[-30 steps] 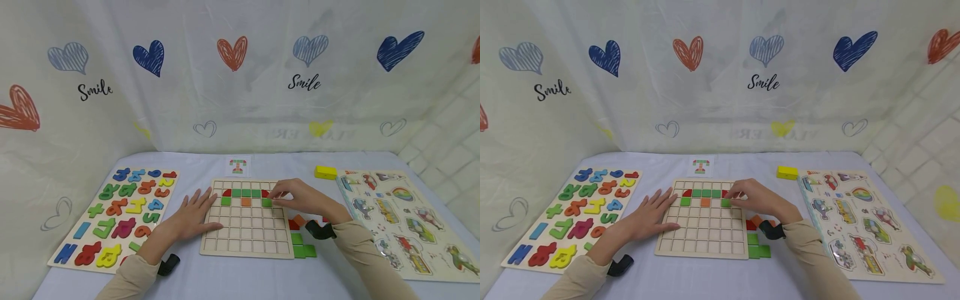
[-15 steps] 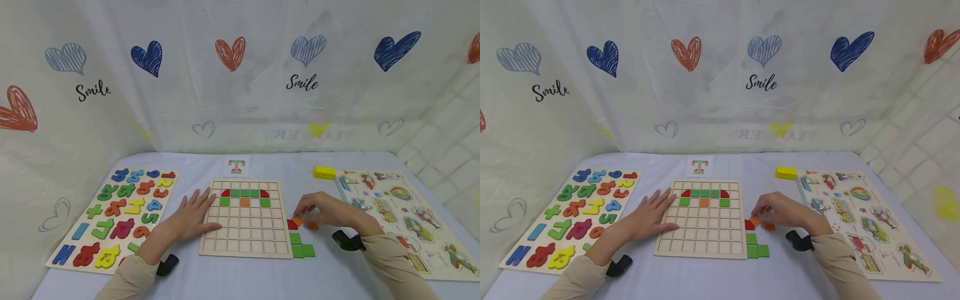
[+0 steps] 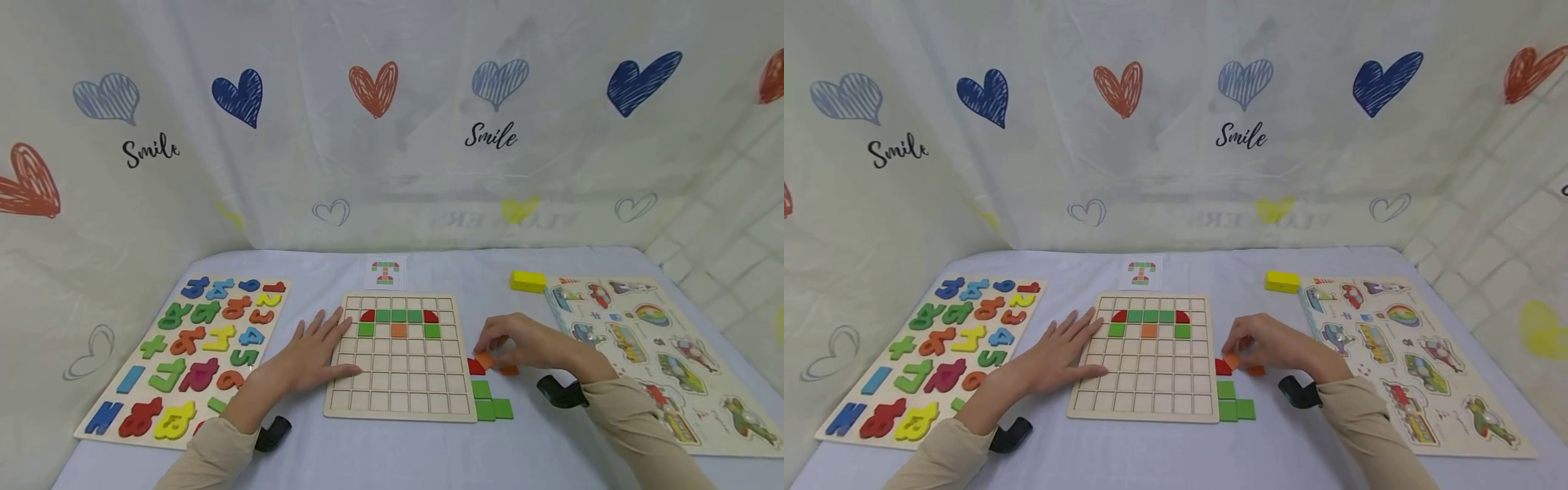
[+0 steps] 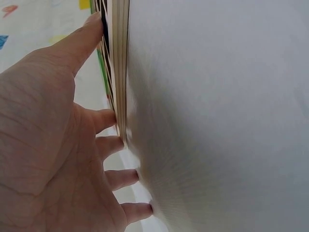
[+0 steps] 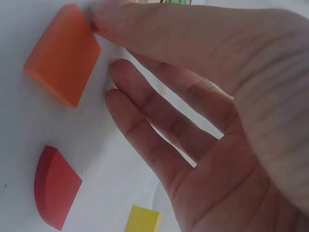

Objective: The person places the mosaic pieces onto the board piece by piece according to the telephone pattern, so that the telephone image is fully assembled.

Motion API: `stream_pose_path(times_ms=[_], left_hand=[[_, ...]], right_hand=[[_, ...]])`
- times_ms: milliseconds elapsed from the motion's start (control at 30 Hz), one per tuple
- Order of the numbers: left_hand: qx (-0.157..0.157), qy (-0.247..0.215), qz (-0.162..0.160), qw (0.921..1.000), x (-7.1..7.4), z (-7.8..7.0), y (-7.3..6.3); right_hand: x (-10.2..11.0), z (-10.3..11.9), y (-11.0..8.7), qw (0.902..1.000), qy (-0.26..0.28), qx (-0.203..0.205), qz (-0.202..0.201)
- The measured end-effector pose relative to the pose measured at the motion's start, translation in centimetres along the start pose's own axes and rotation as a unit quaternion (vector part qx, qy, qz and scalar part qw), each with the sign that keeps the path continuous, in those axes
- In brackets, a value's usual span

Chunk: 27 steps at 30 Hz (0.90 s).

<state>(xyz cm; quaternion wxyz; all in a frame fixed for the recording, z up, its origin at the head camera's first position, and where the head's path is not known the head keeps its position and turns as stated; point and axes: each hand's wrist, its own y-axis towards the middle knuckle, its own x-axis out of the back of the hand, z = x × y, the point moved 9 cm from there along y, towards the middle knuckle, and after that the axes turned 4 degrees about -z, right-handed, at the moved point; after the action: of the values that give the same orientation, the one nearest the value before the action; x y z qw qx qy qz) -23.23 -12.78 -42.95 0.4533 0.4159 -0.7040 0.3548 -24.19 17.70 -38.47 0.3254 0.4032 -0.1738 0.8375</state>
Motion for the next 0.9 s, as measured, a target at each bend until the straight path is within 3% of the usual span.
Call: stream_pose_path(times_ms=[333,900], left_hand=[[-0.003,0.004,-0.002,1.0000,0.0,0.0,0.0],[-0.008,0.001,-0.001,1.0000,0.1,0.1,-0.1]], right_hand=[[0.2,-0.5,-0.2,0.9994,0.007,-0.032,0.005],[0.3,-1.2,-0.4,0.9992,0.027,-0.023,-0.017]])
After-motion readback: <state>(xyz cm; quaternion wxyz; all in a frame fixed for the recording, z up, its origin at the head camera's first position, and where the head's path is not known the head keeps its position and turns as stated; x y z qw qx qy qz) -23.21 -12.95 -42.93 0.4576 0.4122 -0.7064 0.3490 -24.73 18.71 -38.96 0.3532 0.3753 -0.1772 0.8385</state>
